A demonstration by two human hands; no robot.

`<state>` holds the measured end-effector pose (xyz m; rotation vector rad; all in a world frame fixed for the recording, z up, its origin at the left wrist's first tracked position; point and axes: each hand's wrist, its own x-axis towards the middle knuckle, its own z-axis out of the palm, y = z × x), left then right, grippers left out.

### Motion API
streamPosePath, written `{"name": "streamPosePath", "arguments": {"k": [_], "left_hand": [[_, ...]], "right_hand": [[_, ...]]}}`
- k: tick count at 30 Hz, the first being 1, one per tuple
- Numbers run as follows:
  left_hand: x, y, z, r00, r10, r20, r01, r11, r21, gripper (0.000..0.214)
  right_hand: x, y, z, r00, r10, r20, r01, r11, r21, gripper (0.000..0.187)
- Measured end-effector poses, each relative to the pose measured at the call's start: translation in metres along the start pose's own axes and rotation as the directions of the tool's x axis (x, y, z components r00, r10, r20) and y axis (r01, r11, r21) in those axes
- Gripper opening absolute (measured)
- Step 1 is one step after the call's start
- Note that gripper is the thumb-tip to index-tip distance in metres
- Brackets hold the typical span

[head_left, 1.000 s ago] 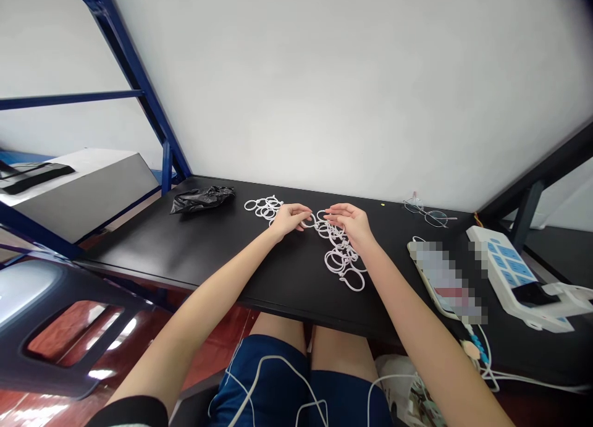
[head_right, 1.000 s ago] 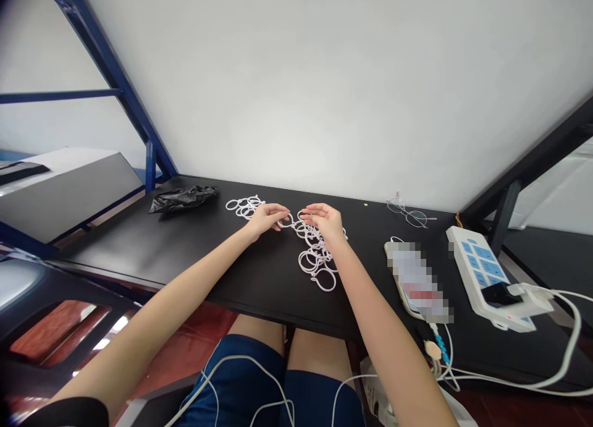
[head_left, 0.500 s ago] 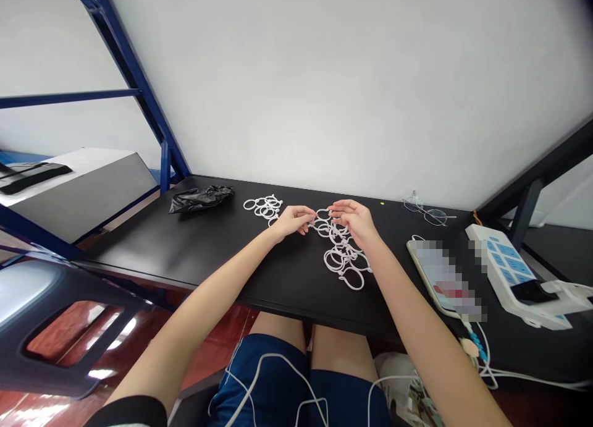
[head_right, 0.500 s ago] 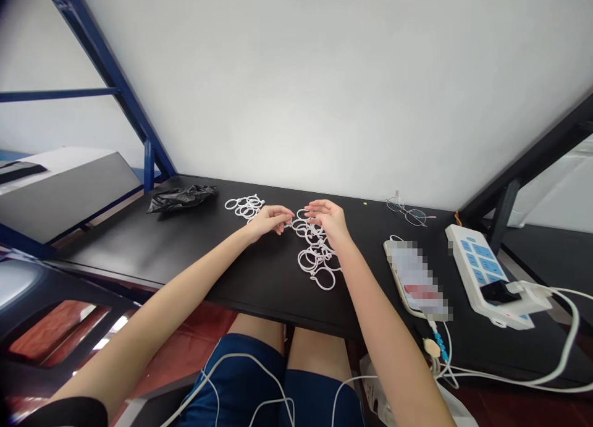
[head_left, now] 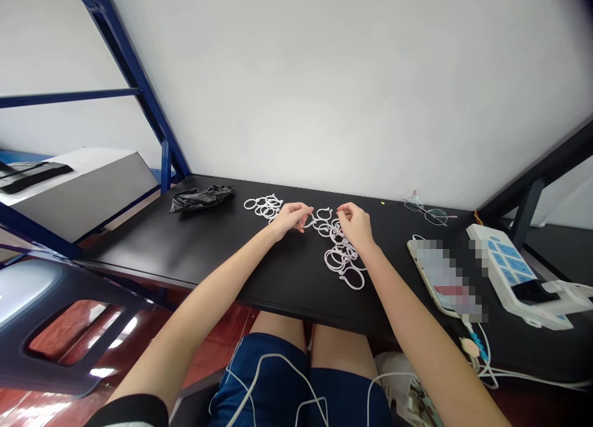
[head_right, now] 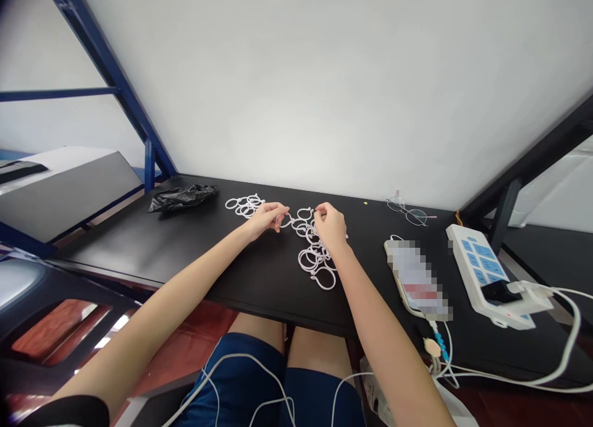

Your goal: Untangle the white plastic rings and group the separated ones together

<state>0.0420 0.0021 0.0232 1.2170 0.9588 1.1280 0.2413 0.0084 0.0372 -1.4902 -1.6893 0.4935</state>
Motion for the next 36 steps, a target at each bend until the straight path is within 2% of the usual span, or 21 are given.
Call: {"name": "streamPosePath", "arguments": {"k": [6,9,11,13,16,19,21,28,36], "left_hand": [[-0.002,0.004,-0.001,0.999,0.012,0.037,-0.010,0.999,-0.039,0.045],[-0.004,0.006,-0.002,0.997,-0.019,0.075,0.024,0.998,-0.059,0.050],[-0.005,0.007,-0.001,0.995,-0.040,0.094,0.046,0.997,-0.062,0.050],[-0.006,0.009,0.000,0.993,-0.049,0.108,0.056,0.997,-0.059,0.049],[-0.008,0.012,0.003,0.993,-0.049,0.110,0.056,0.997,-0.058,0.048],[-0.010,0.015,0.005,0.996,-0.056,0.076,0.061,0.996,-0.060,0.047],[-0.010,0.016,0.005,0.997,-0.059,0.053,0.062,0.996,-0.067,0.046],[-0.007,0.013,0.002,0.997,-0.060,0.054,0.065,0.993,-0.096,0.045],[-0.004,0.009,0.002,0.999,-0.044,0.027,0.047,0.993,-0.112,0.026]], "right_hand": [[-0.001,0.004,-0.004,0.996,-0.010,-0.086,-0.007,0.980,-0.197,0.017],[0.000,0.004,-0.005,0.991,-0.047,-0.122,0.022,0.980,-0.199,0.017],[-0.001,0.002,-0.004,0.984,-0.106,-0.140,0.088,0.987,-0.132,0.018],[-0.002,-0.001,-0.001,0.977,-0.181,-0.112,0.182,0.983,-0.003,0.018],[-0.007,-0.008,0.005,0.956,-0.289,0.041,0.276,0.940,0.200,0.017],[-0.013,-0.013,0.009,0.917,-0.358,0.175,0.305,0.913,0.269,0.017],[-0.016,-0.014,0.011,0.892,-0.396,0.218,0.331,0.900,0.282,0.019],[-0.017,-0.013,0.013,0.848,-0.479,0.226,0.413,0.866,0.283,0.010],[-0.016,-0.008,0.018,0.865,-0.472,0.172,0.414,0.863,0.289,0.011]]}}
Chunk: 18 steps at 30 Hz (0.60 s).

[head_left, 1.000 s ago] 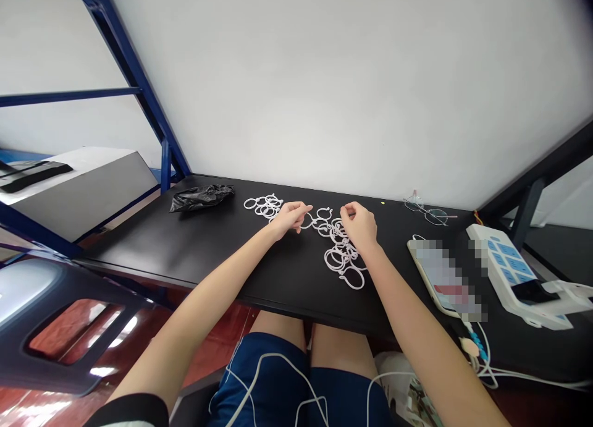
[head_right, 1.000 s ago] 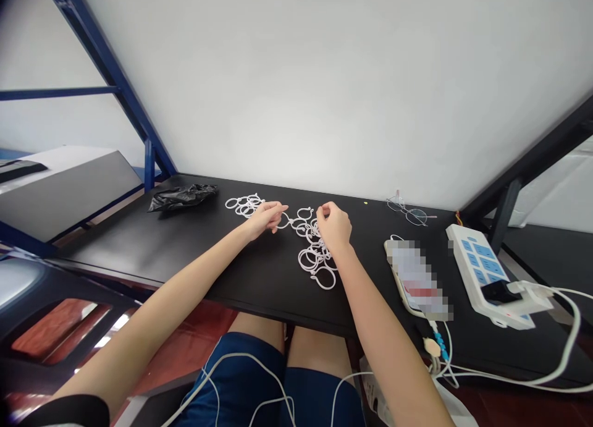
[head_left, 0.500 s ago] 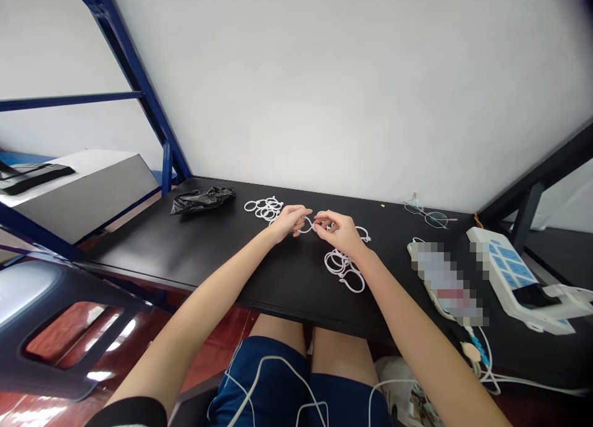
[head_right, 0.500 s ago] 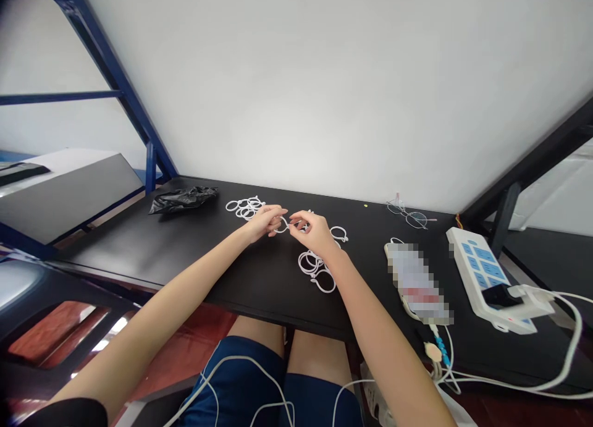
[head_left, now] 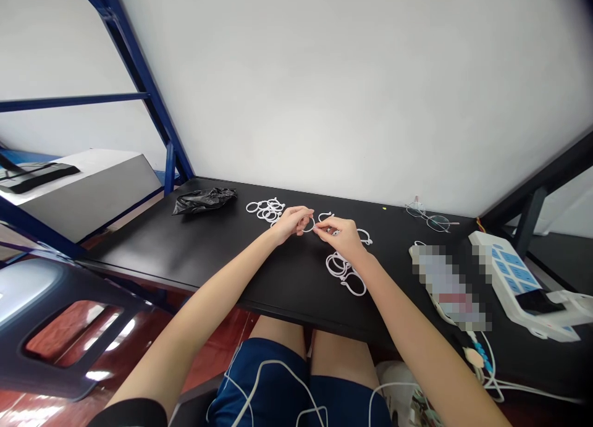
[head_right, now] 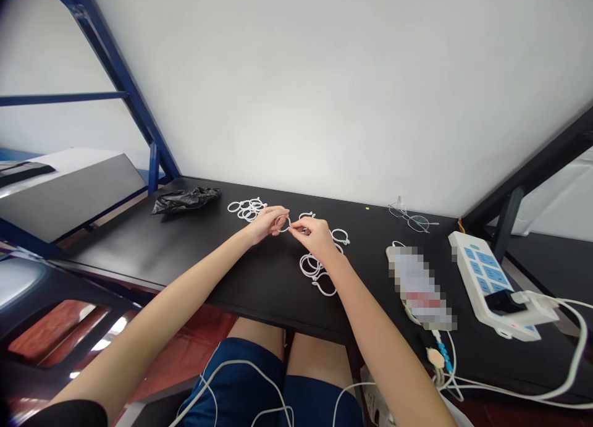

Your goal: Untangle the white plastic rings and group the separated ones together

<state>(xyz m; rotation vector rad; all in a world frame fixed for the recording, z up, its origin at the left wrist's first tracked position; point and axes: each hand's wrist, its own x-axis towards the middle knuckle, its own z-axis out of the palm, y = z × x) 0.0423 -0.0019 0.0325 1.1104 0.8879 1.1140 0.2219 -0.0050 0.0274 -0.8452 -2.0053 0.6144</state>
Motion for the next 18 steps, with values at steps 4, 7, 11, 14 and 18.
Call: {"name": "streamPosePath", "arguments": {"k": [4,7,11,14,18], "left_hand": [[0.0021,-0.0019,0.0014,1.000,0.003,-0.022,-0.003,1.000,0.009,0.023],[0.0009,-0.0018,0.0009,0.999,0.017,-0.039,-0.014,0.998,0.066,0.022],[-0.0016,-0.0026,-0.0005,0.998,0.055,0.031,-0.060,0.974,0.217,0.035],[-0.0013,-0.0056,-0.0010,0.993,0.079,0.083,-0.099,0.953,0.287,0.047],[-0.0006,-0.0091,-0.0009,0.992,0.092,0.084,-0.115,0.937,0.331,0.052]], "right_hand": [[0.0004,0.0028,0.0000,1.000,0.014,-0.012,-0.014,1.000,-0.022,0.014],[0.0012,0.0019,-0.0012,0.999,0.025,-0.047,-0.027,0.999,-0.044,0.015],[0.0020,-0.0010,-0.0046,0.987,0.074,-0.144,-0.078,0.997,-0.023,0.016],[0.0026,-0.0016,-0.0072,0.976,0.092,-0.197,-0.097,0.995,-0.016,0.018],[0.0032,-0.0009,-0.0080,0.977,0.068,-0.204,-0.072,0.997,-0.010,0.022]]}}
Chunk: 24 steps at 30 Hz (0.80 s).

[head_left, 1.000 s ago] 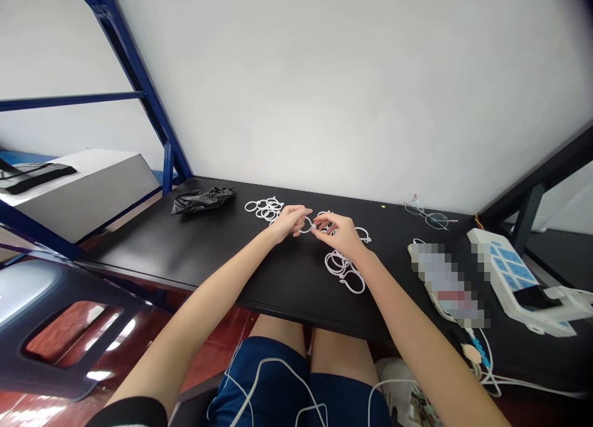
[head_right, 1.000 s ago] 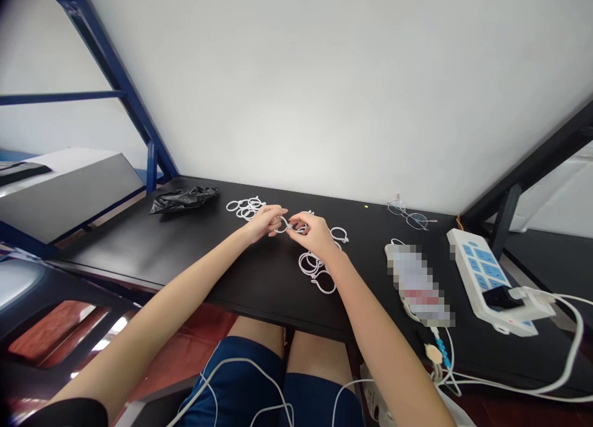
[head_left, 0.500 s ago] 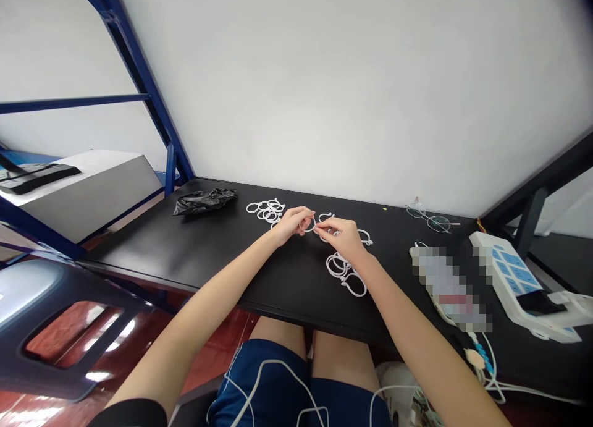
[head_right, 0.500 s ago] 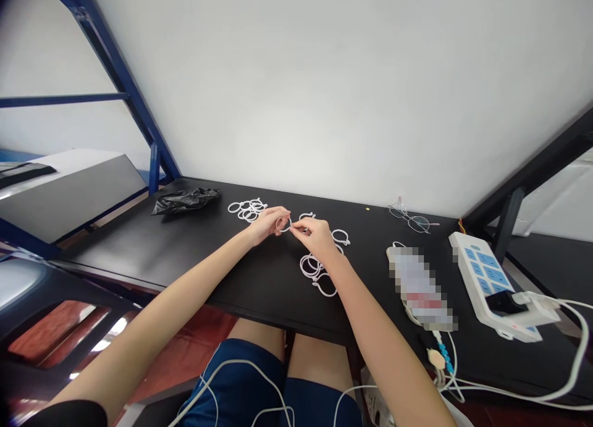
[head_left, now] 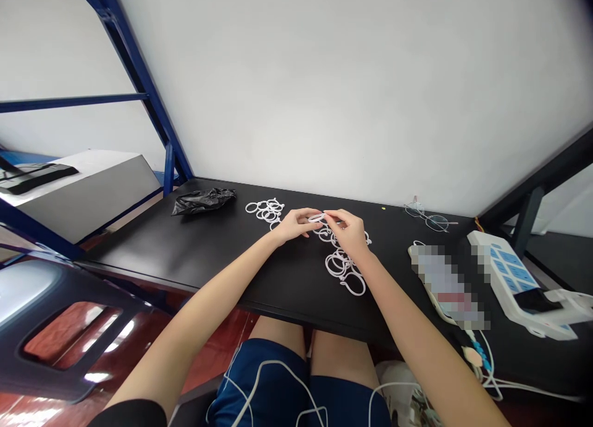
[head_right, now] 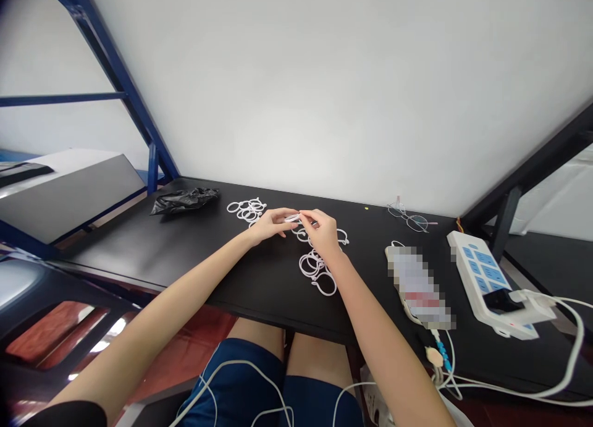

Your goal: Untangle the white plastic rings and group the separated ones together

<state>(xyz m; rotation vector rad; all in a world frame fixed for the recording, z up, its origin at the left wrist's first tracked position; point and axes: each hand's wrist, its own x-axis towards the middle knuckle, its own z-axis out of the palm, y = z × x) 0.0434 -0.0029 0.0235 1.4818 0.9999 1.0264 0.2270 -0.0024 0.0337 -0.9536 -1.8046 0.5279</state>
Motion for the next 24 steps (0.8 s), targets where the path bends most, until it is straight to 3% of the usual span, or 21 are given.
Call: {"name": "streamPosePath", "arguments": {"k": [6,13,24], "left_hand": [[-0.002,0.000,0.000,0.996,0.030,0.079,-0.032,0.999,0.023,0.056],[-0.002,0.002,-0.001,0.996,0.051,0.075,-0.060,0.991,0.119,0.051],[0.004,-0.011,-0.002,0.986,0.133,0.104,-0.143,0.986,0.089,0.049]], "right_hand": [[0.000,-0.002,0.001,0.997,-0.035,0.066,0.034,0.999,0.022,0.024],[-0.001,-0.002,0.001,0.994,-0.077,0.081,0.077,0.997,0.002,0.020],[0.000,-0.005,0.003,0.995,0.022,0.097,-0.029,0.998,0.063,0.011]]}}
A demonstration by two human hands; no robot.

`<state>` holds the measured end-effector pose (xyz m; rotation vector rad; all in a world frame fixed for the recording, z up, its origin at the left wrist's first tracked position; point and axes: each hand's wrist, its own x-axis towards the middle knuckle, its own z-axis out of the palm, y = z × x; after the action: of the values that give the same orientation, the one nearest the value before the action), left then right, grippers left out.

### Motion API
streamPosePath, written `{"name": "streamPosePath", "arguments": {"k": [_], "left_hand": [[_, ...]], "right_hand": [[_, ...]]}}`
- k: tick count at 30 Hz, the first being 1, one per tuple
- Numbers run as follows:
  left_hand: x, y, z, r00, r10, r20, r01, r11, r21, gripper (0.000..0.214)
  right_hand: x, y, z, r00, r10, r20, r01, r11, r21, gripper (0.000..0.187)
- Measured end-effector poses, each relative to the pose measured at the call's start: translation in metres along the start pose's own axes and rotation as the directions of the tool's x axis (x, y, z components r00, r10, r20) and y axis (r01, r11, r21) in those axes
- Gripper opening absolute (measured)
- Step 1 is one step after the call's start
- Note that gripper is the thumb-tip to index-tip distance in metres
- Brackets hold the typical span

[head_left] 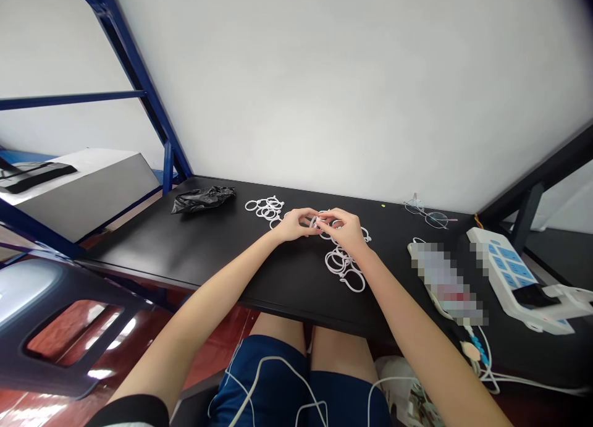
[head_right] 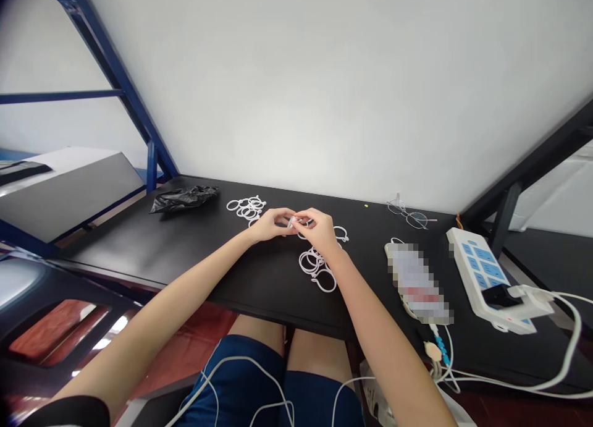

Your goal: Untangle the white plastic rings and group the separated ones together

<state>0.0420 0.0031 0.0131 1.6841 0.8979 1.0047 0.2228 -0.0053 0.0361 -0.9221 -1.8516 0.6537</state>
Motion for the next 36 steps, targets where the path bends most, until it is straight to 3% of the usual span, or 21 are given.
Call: {"name": "streamPosePath", "arguments": {"k": [5,10,14,17,21,29,36], "left_hand": [[0.001,-0.001,0.000,0.998,0.054,-0.036,-0.053,0.999,0.010,0.048],[-0.001,0.003,0.003,0.969,0.166,-0.183,-0.114,0.958,0.263,0.042],[-0.004,0.004,0.004,0.951,0.271,-0.148,-0.182,0.879,0.441,0.040],[-0.004,0.004,0.002,0.947,0.300,-0.113,-0.220,0.865,0.451,0.038],[-0.001,0.006,-0.001,0.966,0.232,-0.118,-0.172,0.909,0.380,0.041],[-0.003,0.010,-0.004,0.994,0.049,-0.099,-0.021,0.964,0.267,0.050],[-0.003,0.006,-0.001,0.999,0.039,-0.019,-0.035,0.982,0.185,0.052]], "right_hand": [[0.001,0.004,-0.001,0.998,-0.062,0.018,0.063,0.998,-0.020,0.010],[0.000,0.007,-0.001,0.996,-0.093,-0.014,0.093,0.995,-0.024,0.013],[0.000,0.009,0.000,0.993,-0.105,-0.047,0.103,0.994,-0.033,0.014],[0.000,0.010,0.001,0.992,-0.118,-0.046,0.116,0.993,-0.039,0.016],[0.000,0.012,0.001,0.993,-0.109,-0.035,0.108,0.994,-0.033,0.016],[0.002,0.015,0.000,0.999,0.039,-0.027,-0.037,0.997,0.064,0.021],[0.001,0.012,0.000,0.982,0.170,0.081,-0.183,0.960,0.211,0.033]]}}
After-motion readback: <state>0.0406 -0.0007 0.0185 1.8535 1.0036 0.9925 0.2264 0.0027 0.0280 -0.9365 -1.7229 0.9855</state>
